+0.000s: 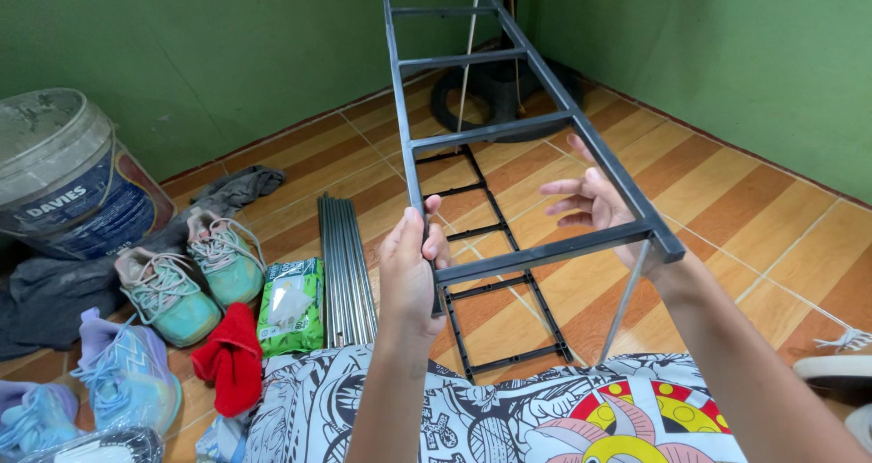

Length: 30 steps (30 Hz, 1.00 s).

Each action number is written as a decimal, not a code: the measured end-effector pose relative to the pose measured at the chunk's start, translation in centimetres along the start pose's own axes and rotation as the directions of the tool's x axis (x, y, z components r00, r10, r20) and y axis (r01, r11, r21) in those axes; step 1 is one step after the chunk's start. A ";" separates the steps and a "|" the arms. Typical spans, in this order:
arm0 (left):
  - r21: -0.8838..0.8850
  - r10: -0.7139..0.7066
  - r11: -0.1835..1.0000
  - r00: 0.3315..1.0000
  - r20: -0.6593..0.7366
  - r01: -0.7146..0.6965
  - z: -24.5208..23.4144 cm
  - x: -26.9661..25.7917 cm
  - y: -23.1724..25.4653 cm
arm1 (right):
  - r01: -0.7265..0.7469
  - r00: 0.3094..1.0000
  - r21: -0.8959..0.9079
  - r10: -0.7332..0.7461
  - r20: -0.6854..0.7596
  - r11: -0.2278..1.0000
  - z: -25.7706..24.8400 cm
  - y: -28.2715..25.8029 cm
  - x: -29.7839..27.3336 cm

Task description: The person assembles a metal rack by inserting vertical metal rods into the holes of two ladder-like frames and connecting them. The person handles the frames and rods by hand, aligning and securing the components to form a standing structure.

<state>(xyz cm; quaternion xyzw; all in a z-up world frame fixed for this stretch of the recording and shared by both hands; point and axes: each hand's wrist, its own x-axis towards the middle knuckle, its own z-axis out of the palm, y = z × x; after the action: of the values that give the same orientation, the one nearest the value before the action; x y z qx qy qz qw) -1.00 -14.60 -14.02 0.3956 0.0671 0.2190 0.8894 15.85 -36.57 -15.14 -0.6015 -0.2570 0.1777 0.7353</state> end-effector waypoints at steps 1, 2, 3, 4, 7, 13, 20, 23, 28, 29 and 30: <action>-0.003 0.010 1.000 1.000 0.002 -0.010 0.2 0.1 -0.2 | 0.021 1.000 -0.010 -0.021 -0.014 1.000 0.0 0.2 -0.5; -0.006 0.019 1.000 1.000 0.004 -0.019 0.4 0.1 -0.3 | 0.106 0.993 -0.023 -0.105 0.056 0.994 -0.1 0.7 -0.9; 0.001 0.019 1.000 1.000 0.007 -0.019 0.5 0.1 -0.3 | 0.191 0.974 -0.029 -0.186 0.128 0.981 -0.5 1.3 -1.6; 0.007 0.023 1.000 1.000 0.013 -0.023 0.5 0.2 -0.2 | 0.278 0.943 -0.030 -0.267 0.200 0.960 -1.1 2.1 -2.1; 0.036 0.035 0.999 0.999 0.016 -0.036 0.7 0.4 -0.5 | 0.326 0.940 -0.045 -0.319 0.121 0.944 -3.4 6.7 -3.5; -0.039 0.028 0.999 0.999 0.020 -0.027 -0.2 1.2 -1.6 | 0.016 0.954 0.024 -0.008 -0.300 1.000 -8.3 18.0 -6.3; -0.053 0.046 0.998 0.998 0.034 -0.044 -0.5 2.3 -2.0 | -0.034 0.836 -0.275 -0.123 -0.535 0.961 -6.8 20.9 -10.5; -0.097 0.052 0.994 0.997 0.059 -0.046 -0.3 3.3 -2.1 | -0.016 0.836 -0.447 -0.234 -0.497 0.894 -5.2 20.0 -12.4; -0.123 0.017 0.992 0.997 0.079 -0.008 0.0 4.3 -2.2 | -0.004 0.846 -0.537 -0.284 -0.452 0.844 -4.4 19.3 -12.7; -0.120 0.013 0.993 0.996 0.083 -0.003 0.1 4.4 -2.3 | -0.074 0.843 -0.515 -0.222 -0.490 0.854 -4.4 19.3 -12.7; -0.113 0.009 0.994 0.997 0.083 0.000 0.1 4.5 -2.4 | -0.142 0.837 -0.489 -0.160 -0.524 0.861 -4.4 19.3 -12.6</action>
<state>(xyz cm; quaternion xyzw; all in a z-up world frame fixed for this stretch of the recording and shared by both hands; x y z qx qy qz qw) 3.85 -14.07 -15.47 0.3535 0.0166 0.2078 0.9119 9.24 -43.11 -36.66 -0.7976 -0.0766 -0.0795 0.5930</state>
